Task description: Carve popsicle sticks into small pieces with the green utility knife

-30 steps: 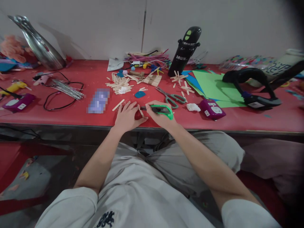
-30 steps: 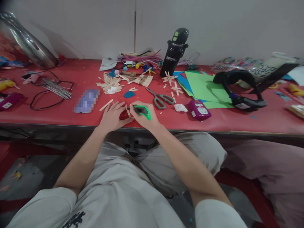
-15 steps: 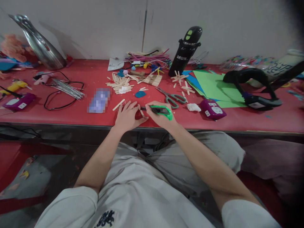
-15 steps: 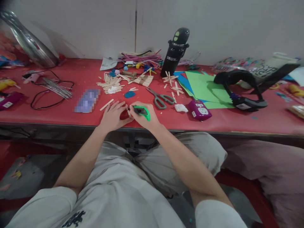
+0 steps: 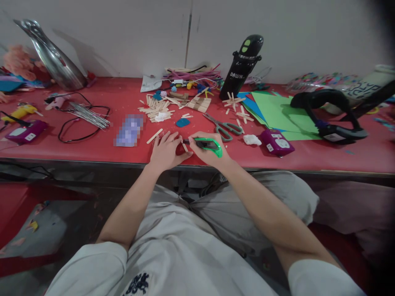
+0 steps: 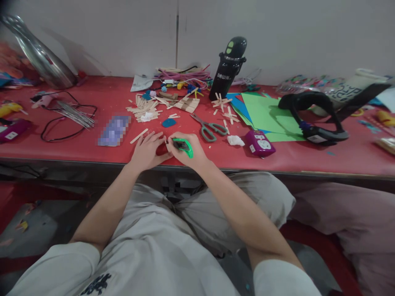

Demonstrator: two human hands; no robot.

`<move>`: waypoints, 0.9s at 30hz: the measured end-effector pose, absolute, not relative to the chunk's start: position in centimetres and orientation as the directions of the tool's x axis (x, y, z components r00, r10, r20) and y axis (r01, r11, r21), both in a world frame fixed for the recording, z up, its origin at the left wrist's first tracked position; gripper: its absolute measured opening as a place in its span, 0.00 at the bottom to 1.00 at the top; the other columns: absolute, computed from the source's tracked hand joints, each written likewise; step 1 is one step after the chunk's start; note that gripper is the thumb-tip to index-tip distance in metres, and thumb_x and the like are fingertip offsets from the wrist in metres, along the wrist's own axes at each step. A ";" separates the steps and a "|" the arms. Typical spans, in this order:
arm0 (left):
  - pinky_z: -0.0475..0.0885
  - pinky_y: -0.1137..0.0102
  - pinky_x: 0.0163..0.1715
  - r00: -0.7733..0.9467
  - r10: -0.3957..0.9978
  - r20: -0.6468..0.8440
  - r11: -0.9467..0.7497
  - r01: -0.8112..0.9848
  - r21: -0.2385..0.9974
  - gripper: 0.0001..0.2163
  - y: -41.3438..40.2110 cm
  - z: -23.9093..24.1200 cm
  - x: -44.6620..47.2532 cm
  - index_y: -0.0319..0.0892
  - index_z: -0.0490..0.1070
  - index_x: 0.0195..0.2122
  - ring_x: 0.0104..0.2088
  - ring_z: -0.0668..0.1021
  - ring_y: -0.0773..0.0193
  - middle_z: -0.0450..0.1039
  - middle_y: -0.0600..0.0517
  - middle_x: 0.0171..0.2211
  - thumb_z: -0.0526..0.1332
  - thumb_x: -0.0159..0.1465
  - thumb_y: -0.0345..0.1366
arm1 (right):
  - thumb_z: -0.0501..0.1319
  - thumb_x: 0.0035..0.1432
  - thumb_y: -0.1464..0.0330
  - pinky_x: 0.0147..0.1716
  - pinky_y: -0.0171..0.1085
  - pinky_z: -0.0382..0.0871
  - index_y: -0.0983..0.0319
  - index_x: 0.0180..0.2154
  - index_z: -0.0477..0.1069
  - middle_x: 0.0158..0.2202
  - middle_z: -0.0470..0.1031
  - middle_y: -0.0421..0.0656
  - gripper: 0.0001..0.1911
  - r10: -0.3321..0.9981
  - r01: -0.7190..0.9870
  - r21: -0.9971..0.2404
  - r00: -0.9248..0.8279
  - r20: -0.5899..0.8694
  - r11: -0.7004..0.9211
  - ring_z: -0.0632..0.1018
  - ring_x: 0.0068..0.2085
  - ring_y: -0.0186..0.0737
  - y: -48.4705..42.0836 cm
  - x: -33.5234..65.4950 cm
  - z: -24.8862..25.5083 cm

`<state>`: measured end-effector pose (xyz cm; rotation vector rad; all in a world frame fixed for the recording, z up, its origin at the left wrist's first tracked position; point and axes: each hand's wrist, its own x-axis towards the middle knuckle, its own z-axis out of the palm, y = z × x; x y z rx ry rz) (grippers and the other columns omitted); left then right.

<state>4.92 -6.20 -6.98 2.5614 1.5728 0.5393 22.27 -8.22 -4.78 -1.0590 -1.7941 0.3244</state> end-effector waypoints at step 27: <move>0.51 0.52 0.69 0.426 0.872 0.243 -0.480 0.841 0.250 0.30 -6.2 -6.9 4.8 0.49 0.69 0.59 0.68 0.61 0.52 0.62 0.51 0.67 0.56 0.61 0.60 | 0.57 0.64 0.61 0.34 0.36 0.72 0.59 0.31 0.72 0.28 0.79 0.43 0.12 0.760 0.603 -0.598 -0.022 0.649 0.528 0.79 0.30 0.38 -8.9 22.7 -4.6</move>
